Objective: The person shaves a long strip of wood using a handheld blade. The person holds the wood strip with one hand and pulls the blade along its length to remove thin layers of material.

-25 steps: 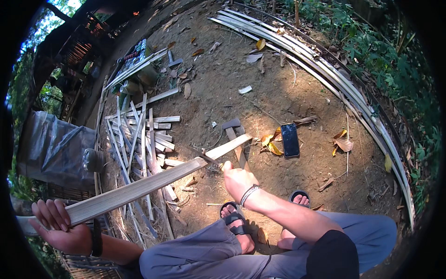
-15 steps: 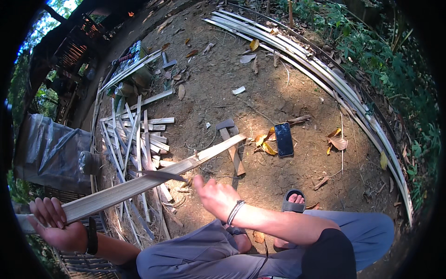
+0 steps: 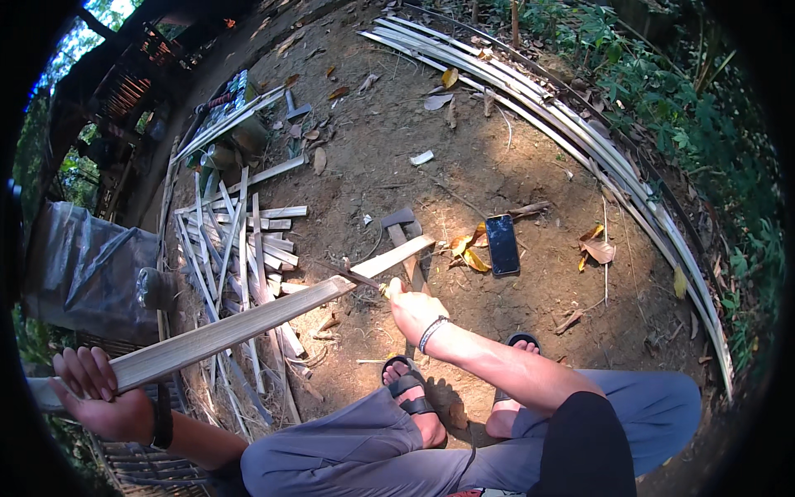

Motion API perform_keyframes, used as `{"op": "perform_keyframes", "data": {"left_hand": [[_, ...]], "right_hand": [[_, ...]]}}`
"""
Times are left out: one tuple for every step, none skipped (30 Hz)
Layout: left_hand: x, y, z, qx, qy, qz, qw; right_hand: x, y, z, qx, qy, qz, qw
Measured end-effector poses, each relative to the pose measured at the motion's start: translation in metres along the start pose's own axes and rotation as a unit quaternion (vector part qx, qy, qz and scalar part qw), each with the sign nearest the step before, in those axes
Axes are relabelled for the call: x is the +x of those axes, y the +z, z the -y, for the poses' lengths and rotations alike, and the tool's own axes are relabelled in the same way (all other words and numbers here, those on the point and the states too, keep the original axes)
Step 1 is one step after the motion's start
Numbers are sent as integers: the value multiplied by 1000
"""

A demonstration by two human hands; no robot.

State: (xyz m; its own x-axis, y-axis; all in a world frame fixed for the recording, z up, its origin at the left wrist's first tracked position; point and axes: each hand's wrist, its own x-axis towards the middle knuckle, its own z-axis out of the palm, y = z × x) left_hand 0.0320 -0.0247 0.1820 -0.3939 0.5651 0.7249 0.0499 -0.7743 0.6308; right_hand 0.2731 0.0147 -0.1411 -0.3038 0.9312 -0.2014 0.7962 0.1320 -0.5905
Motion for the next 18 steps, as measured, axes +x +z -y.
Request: {"op": "perform_keyframes", "data": {"left_hand": [[2,-5,2,-17,-12,6,1000],[4,-13,4,-33,-24,12,999],[5,-19,5,-50,-37,17,998],[7,-16,0,-14,-15,13,1000],[9,-13,-1,-22,-3,17,1000],[6,-15,2,-28,-7,20,999],[4,-14,4,-29,-10,25,999],[4,-15,3,-28,-11,37,999],[4,-14,1,-24,-13,50,998],[2,-11,1,-37,-21,64,997],[1,-15,-2,-46,-37,72,996],[2,-17,-6,-62,-39,84,994],[2,-18,-8,-73,-36,92,992],[2,-20,-2,-40,-17,43,998],[4,-21,5,-72,-40,51,995],[7,-22,0,-55,-26,54,997],[6,-23,-3,-31,-30,55,998],[6,-23,-2,-41,-28,67,997]], "right_hand": [[-18,-9,30,16,15,26,999],[-21,-25,48,33,-8,49,998],[-20,-41,64,35,-70,13,997],[-30,-57,85,63,-108,-3,992],[-43,-71,102,68,-158,-1,985],[-51,-77,111,72,-174,-2,982],[-54,-80,115,79,-193,-2,978],[-44,-67,102,58,-145,-20,987],[-26,-37,73,41,-97,-36,994],[0,-2,3,4,14,-37,999],[-10,-1,12,19,29,-3,999],[-18,-12,32,32,37,17,999],[-17,-24,48,42,37,40,998],[-19,-25,58,55,-6,51,997],[-26,-32,70,62,-71,-9,996],[-33,-53,89,84,-110,-10,990],[-47,-60,103,112,-137,2,984],[-49,-61,104,91,-195,-58,975]]}}
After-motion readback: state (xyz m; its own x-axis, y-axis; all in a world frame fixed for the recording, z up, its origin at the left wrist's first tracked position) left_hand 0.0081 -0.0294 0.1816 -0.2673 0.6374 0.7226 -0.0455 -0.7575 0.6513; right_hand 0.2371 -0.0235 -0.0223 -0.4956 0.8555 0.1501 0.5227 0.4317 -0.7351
